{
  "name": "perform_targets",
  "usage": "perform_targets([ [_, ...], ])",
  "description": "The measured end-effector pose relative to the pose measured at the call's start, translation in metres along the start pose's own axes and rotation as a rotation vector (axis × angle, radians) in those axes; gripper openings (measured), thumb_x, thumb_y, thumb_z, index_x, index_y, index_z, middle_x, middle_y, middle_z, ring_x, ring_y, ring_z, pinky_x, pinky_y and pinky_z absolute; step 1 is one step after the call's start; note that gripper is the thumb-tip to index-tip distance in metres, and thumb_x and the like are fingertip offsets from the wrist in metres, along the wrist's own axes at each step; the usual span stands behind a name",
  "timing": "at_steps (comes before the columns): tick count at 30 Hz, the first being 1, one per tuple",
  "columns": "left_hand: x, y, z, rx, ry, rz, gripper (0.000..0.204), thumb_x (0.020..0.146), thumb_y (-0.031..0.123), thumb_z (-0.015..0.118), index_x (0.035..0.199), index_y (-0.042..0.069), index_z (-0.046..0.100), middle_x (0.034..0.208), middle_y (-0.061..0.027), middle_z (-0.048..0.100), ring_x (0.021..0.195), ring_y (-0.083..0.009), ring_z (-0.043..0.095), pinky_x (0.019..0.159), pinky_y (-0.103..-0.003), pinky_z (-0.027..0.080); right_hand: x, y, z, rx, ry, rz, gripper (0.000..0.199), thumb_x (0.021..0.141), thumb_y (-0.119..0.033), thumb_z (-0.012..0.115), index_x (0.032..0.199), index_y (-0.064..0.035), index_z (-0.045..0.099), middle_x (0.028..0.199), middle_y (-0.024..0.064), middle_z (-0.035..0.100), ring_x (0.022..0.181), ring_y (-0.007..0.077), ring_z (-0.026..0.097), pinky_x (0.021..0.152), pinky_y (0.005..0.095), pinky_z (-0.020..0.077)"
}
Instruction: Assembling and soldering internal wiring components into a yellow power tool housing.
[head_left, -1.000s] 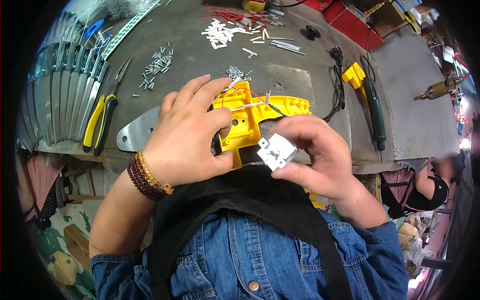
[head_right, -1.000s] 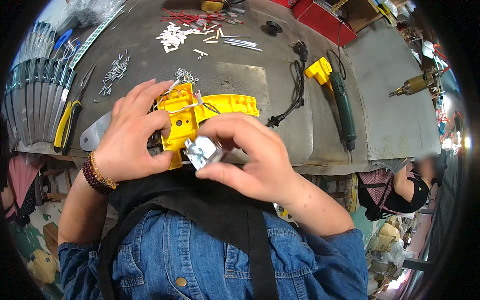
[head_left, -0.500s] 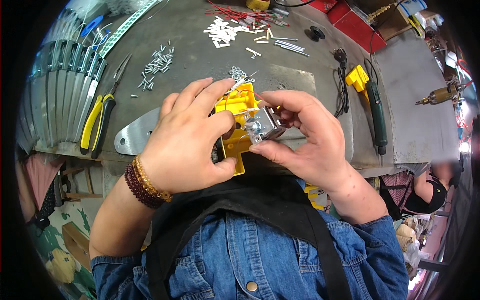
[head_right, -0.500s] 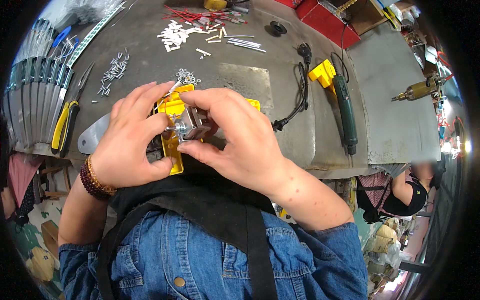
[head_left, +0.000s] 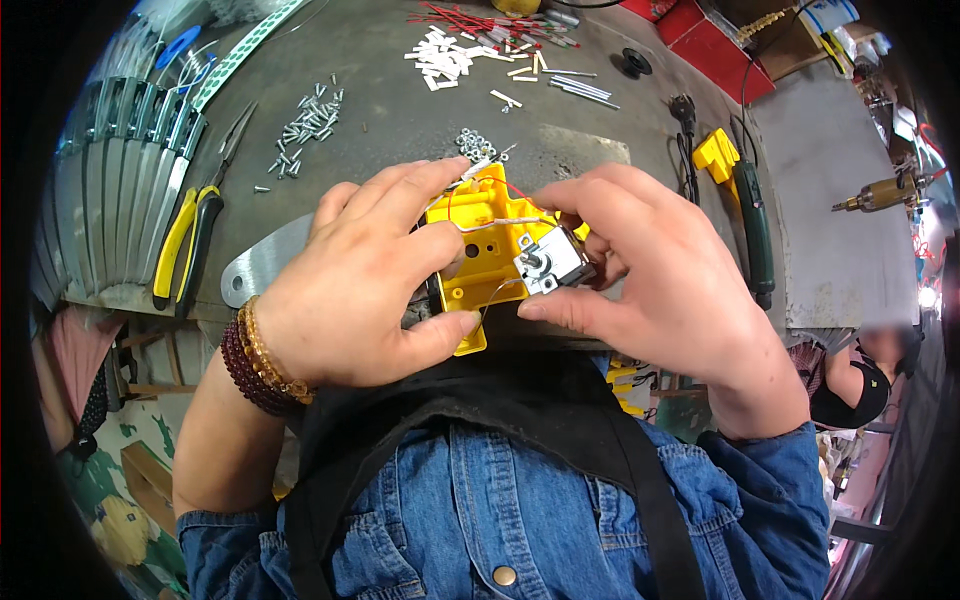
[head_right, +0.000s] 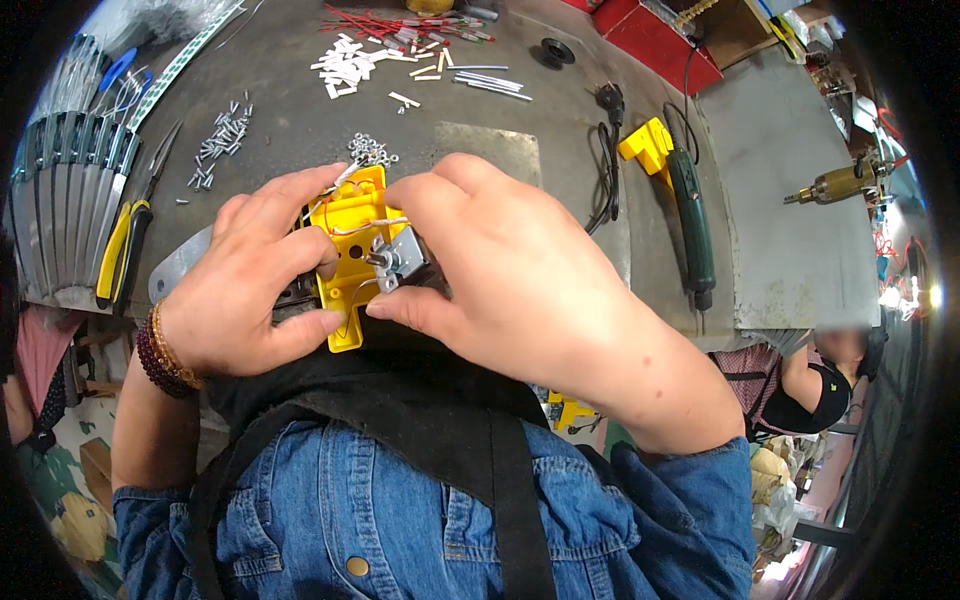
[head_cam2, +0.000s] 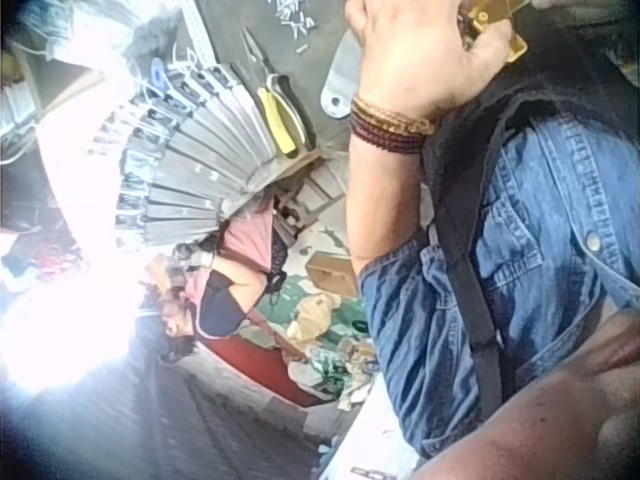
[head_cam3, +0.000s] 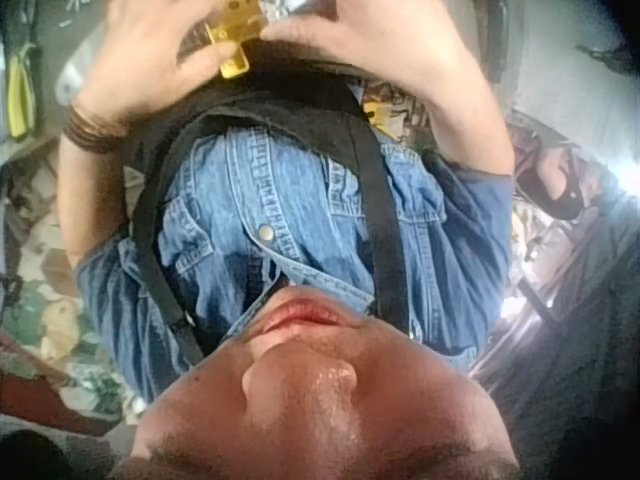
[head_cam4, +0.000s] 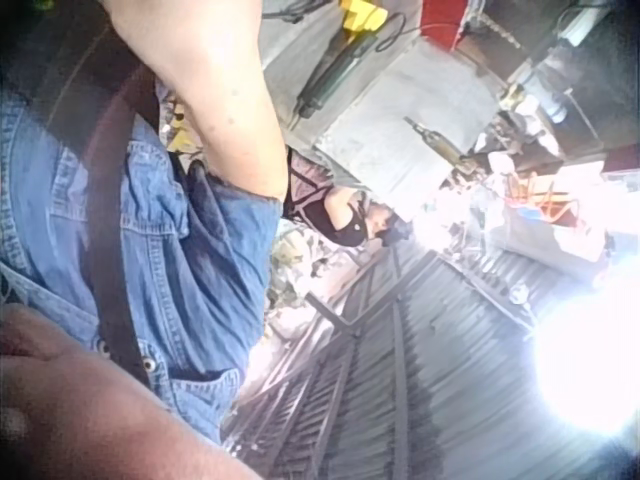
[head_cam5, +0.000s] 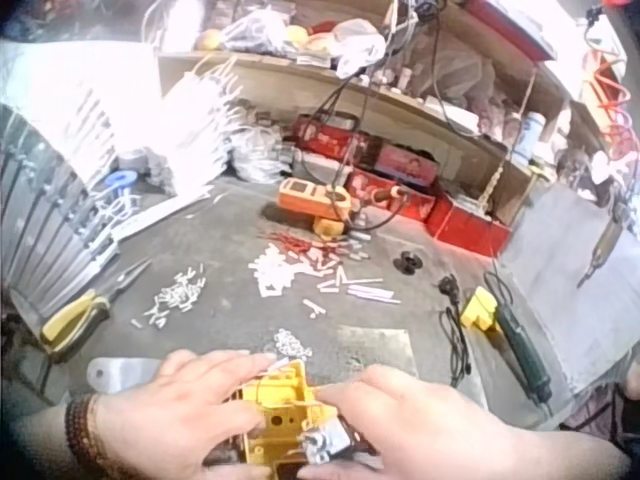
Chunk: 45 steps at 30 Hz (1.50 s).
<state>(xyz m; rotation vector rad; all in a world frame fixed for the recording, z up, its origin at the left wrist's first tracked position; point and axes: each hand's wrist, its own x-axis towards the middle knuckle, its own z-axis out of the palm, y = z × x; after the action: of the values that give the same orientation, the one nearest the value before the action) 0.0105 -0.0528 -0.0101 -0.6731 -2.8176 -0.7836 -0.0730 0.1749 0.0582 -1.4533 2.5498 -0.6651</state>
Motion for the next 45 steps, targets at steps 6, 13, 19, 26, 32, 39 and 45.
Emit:
perform_targets([
  [6,-0.003,-0.004,0.001,-0.032,0.019,0.009,0.040,0.068,0.027,0.081,0.093,0.009,0.056,0.148,-0.0221,0.040,0.133,-0.0381,0.042,0.103,-0.048,0.032,-0.004,-0.019,0.000,-0.390,-0.152,0.146,0.044,0.078,-0.024,0.081,0.109,-0.0021,0.058,0.066,0.0083,0.058,0.055,0.0232,0.063,0.051,0.0318,0.0461],
  [13,-0.003,-0.003,0.004,-0.027,0.048,0.005,0.044,0.064,0.029,0.083,0.092,0.008,0.057,0.147,-0.0207,0.042,0.134,-0.0368,0.042,0.102,-0.048,0.032,-0.002,-0.005,0.008,0.169,-0.095,0.239,0.037,0.087,-0.036,0.073,0.101,-0.0064,0.055,0.067,0.0124,0.062,0.062,0.0346,0.064,0.056,0.0410,0.0488],
  [19,-0.003,-0.002,0.006,-0.006,0.081,-0.001,0.045,0.066,0.033,0.082,0.094,0.007,0.059,0.146,-0.0206,0.043,0.133,-0.0366,0.042,0.102,-0.048,0.032,0.002,-0.006,0.013,0.324,0.015,0.204,0.034,0.085,-0.024,0.077,0.106,-0.0017,0.061,0.071,0.0122,0.063,0.062,0.0274,0.061,0.058,0.0350,0.0477],
  [26,-0.002,0.001,0.009,0.000,0.092,-0.021,0.042,0.069,0.030,0.079,0.099,0.007,0.061,0.145,-0.0194,0.044,0.133,-0.0353,0.043,0.102,-0.047,0.032,0.014,0.006,0.011,0.354,-0.082,0.084,0.031,0.081,-0.014,0.076,0.107,-0.0019,0.065,0.083,0.0104,0.065,0.073,0.0269,0.063,0.066,0.0340,0.0505],
  [32,-0.001,-0.001,0.011,-0.007,0.100,-0.068,0.047,0.070,0.023,0.076,0.112,0.006,0.063,0.144,-0.0165,0.046,0.132,-0.0330,0.044,0.103,-0.045,0.032,0.025,0.010,0.021,0.095,-0.029,-0.282,0.039,0.072,0.002,0.074,0.109,-0.0078,0.067,0.110,0.0129,0.060,0.097,0.0324,0.064,0.080,0.0391,0.0536],
  [39,-0.002,-0.002,0.009,-0.022,0.090,-0.033,0.043,0.072,0.023,0.077,0.108,0.006,0.063,0.145,-0.0180,0.045,0.132,-0.0336,0.045,0.103,-0.046,0.032,0.010,0.020,0.031,0.313,0.058,-0.138,0.035,0.076,-0.002,0.076,0.109,-0.0091,0.068,0.106,0.0106,0.063,0.096,0.0280,0.065,0.082,0.0358,0.0540],
  [45,-0.001,-0.004,0.009,-0.023,0.075,-0.044,0.041,0.073,0.022,0.077,0.108,0.005,0.063,0.145,-0.0187,0.045,0.132,-0.0334,0.045,0.101,-0.045,0.032,0.007,0.017,0.060,0.674,0.262,-0.024,0.047,0.080,0.002,0.075,0.122,-0.0023,0.054,0.110,0.0089,0.064,0.101,0.0187,0.065,0.088,0.0322,0.0541],
])
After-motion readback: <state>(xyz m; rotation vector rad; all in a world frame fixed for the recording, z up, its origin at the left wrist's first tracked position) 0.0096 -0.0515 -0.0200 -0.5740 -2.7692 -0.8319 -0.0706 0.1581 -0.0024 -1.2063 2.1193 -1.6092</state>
